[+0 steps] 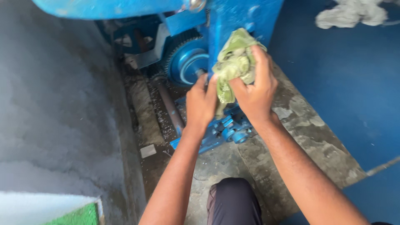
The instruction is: The person uses a cloth to wipe and clean the blue metal frame and gears of a machine. They systematically clean the lower mechanical parts, including the gears and bolts, before moving to the wooden top surface.
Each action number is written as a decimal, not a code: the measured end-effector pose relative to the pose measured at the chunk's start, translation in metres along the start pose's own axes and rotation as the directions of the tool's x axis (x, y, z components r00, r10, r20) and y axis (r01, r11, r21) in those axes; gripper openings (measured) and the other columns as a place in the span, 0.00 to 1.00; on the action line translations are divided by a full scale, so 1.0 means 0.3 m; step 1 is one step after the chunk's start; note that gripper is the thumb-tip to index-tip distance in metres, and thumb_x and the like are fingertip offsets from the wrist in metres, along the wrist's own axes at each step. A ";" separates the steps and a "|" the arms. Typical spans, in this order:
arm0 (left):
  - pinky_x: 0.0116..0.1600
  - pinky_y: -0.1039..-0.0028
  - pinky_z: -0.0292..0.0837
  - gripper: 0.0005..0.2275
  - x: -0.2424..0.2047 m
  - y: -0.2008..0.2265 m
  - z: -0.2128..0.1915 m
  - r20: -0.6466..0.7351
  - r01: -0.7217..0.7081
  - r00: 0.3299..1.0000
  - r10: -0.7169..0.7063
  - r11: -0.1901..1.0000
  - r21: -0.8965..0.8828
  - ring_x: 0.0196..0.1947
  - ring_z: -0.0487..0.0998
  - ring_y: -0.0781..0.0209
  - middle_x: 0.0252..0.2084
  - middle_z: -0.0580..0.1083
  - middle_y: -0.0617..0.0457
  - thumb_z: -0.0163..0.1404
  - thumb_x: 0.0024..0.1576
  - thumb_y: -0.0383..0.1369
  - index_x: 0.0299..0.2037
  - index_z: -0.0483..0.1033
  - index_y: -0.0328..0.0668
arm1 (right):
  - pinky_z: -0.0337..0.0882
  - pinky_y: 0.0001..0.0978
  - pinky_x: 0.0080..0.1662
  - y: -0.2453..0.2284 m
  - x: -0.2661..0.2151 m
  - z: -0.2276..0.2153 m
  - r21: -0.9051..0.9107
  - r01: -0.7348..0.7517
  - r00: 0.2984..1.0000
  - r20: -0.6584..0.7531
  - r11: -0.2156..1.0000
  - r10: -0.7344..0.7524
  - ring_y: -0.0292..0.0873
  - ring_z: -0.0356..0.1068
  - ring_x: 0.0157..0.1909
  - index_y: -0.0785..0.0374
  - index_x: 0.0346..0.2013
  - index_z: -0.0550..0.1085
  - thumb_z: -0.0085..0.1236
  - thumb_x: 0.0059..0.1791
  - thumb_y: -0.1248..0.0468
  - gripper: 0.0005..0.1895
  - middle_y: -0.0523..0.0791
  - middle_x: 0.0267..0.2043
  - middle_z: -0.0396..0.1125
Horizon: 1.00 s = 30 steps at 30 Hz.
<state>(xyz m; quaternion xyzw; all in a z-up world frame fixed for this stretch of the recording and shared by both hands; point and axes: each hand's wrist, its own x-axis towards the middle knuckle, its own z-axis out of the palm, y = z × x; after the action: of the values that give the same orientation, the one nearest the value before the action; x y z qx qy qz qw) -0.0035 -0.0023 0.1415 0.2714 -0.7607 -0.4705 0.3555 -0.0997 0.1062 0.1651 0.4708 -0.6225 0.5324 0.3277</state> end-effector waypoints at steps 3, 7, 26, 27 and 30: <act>0.46 0.67 0.77 0.28 0.006 -0.009 -0.009 0.060 0.022 0.998 -0.013 0.989 -0.146 0.40 0.86 0.56 0.35 0.83 0.41 0.35 0.65 0.55 0.47 0.81 0.39 | 0.74 0.39 0.61 0.000 -0.034 0.026 0.105 -0.123 0.992 0.012 0.987 0.122 0.50 0.75 0.57 0.69 0.68 0.61 0.59 0.50 0.70 0.31 0.55 0.59 0.70; 0.51 0.66 0.74 0.31 0.007 -0.007 -0.011 0.022 -0.001 1.000 0.004 0.990 -0.139 0.44 0.83 0.53 0.39 0.82 0.39 0.32 0.64 0.58 0.49 0.80 0.38 | 0.76 0.34 0.58 -0.004 -0.067 0.029 0.306 -0.258 0.966 0.074 0.917 0.247 0.44 0.76 0.56 0.68 0.65 0.60 0.57 0.58 0.67 0.24 0.51 0.54 0.72; 0.49 0.60 0.74 0.31 -0.007 -0.069 0.054 -0.166 -0.134 0.976 0.138 0.990 0.035 0.41 0.82 0.37 0.36 0.81 0.35 0.36 0.59 0.59 0.44 0.80 0.35 | 0.75 0.32 0.49 0.091 -0.157 0.041 0.399 0.024 0.998 0.051 0.916 -0.048 0.41 0.74 0.45 0.68 0.56 0.61 0.55 0.54 0.73 0.18 0.48 0.46 0.70; 0.48 0.60 0.74 0.31 0.003 -0.084 0.063 -0.180 -0.149 0.972 0.153 0.988 0.038 0.41 0.81 0.35 0.36 0.80 0.34 0.37 0.60 0.58 0.44 0.80 0.34 | 0.75 0.33 0.50 0.096 -0.169 0.041 0.402 0.076 0.994 0.038 0.912 -0.100 0.42 0.74 0.45 0.69 0.55 0.61 0.56 0.55 0.74 0.17 0.49 0.46 0.70; 0.51 0.59 0.74 0.28 0.042 -0.144 0.082 -0.233 -0.197 0.949 0.215 0.976 0.098 0.47 0.79 0.33 0.38 0.79 0.33 0.39 0.62 0.54 0.44 0.79 0.32 | 0.73 0.37 0.53 0.120 -0.227 0.047 0.256 0.205 0.978 -0.007 0.945 -0.210 0.48 0.72 0.48 0.69 0.54 0.62 0.58 0.53 0.75 0.19 0.53 0.46 0.67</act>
<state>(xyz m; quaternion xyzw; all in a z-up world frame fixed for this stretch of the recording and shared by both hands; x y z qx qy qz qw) -0.0274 -0.0166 0.0985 0.2587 -0.7526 -0.3660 0.4824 -0.1086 0.1083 0.0874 0.5772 -0.4991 0.5660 0.3121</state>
